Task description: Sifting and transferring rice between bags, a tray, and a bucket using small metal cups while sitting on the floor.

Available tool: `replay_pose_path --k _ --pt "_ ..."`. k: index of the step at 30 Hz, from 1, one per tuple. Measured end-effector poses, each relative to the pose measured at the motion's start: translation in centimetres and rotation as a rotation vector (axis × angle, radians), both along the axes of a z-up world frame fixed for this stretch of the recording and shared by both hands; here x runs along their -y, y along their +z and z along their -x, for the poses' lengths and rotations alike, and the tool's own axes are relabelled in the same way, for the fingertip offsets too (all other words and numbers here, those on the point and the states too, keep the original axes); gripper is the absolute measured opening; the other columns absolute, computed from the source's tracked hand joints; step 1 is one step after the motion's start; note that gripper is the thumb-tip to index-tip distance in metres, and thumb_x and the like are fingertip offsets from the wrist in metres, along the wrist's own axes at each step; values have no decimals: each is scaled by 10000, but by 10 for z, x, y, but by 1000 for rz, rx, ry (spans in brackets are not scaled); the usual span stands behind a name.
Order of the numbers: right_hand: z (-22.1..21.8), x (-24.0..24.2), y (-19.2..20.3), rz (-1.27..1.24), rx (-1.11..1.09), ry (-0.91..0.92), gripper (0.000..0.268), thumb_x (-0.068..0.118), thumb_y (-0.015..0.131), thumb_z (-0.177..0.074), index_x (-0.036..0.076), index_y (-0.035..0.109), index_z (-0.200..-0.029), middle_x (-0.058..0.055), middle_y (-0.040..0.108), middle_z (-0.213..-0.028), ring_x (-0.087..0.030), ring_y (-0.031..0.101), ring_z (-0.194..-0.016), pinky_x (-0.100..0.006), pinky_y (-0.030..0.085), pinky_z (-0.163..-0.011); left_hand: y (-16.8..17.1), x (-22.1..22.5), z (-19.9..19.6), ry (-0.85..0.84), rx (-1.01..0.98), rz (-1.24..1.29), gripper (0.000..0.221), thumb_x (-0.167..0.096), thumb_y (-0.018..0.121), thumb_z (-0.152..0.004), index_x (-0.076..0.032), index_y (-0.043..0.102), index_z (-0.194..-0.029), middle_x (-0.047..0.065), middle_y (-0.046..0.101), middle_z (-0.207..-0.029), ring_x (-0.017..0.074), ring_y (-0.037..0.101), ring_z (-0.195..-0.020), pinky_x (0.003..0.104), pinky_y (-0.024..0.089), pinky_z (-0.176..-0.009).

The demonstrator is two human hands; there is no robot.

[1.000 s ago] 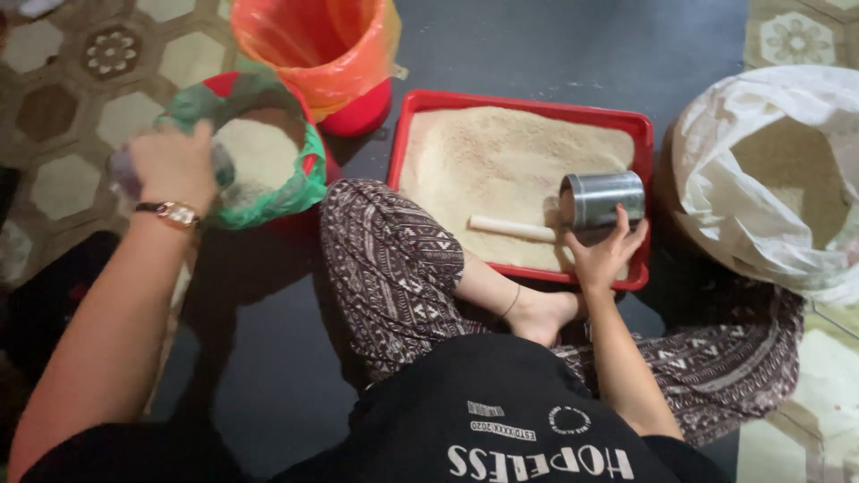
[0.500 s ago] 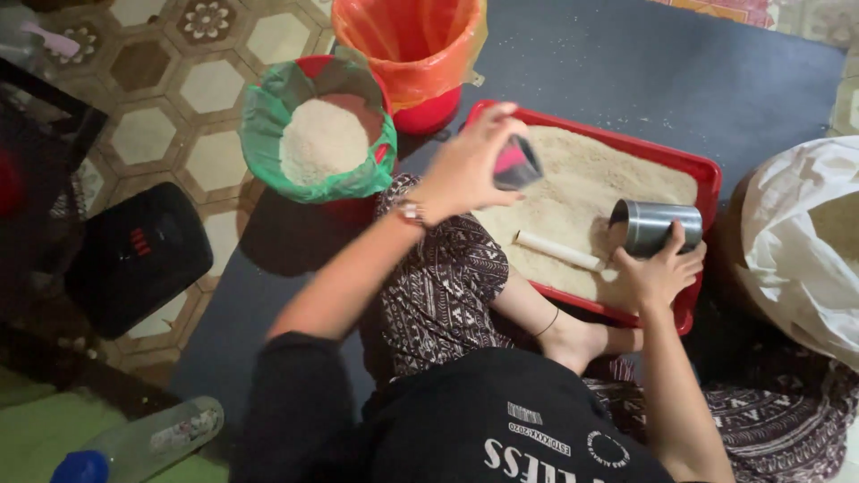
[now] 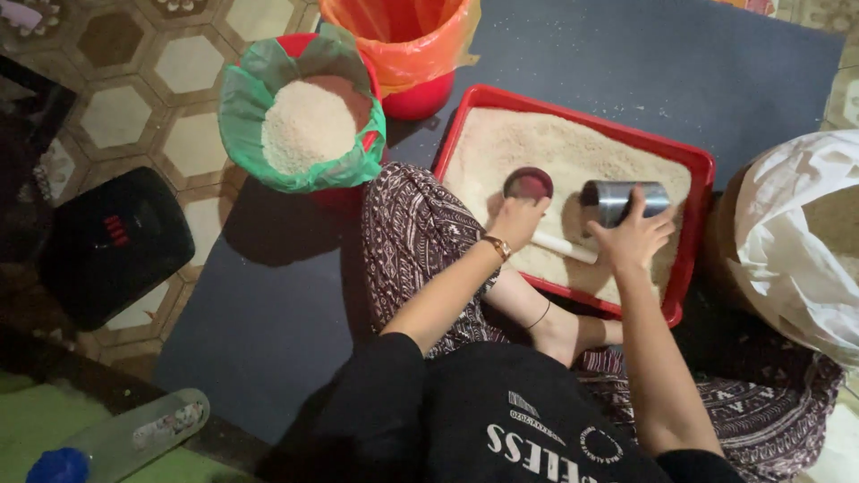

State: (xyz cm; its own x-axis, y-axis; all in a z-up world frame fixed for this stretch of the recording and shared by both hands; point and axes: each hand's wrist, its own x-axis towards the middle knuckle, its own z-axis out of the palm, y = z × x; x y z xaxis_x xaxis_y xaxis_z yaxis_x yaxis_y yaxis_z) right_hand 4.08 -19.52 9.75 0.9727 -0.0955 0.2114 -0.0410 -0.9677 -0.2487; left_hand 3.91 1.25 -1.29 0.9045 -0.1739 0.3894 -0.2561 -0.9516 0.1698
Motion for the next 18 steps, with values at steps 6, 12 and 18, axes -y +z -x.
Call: replay_pose_path --k 6,12,18 --pt "18 -31 12 -280 -75 5 976 445 901 -585 309 453 -1441 -319 326 -1422 -543 422 -1277 -612 386 -1009 20 6 1 54 -556 562 210 -466 379 -1058 -300 467 -1152 55 763 -959 330 755 -1005 533 433 -1013" --pt "-23 21 -23 -683 -139 -298 930 632 957 -604 374 533 -1390 -173 608 -1213 -369 639 -1143 -454 477 -1004 50 -12 7 205 -2 325 178 -372 455 -1066 -299 568 -1182 -79 732 -1004 140 703 -961 442 384 -1160" --pt "-11 30 43 -530 308 -34 841 267 978 -598 117 610 -1339 -252 639 -1183 -472 644 -1122 -554 489 -968 87 4 33 -11 -57 -75 220 -266 546 -978 -361 605 -1167 -94 665 -1044 148 557 -1100 726 260 -1114"
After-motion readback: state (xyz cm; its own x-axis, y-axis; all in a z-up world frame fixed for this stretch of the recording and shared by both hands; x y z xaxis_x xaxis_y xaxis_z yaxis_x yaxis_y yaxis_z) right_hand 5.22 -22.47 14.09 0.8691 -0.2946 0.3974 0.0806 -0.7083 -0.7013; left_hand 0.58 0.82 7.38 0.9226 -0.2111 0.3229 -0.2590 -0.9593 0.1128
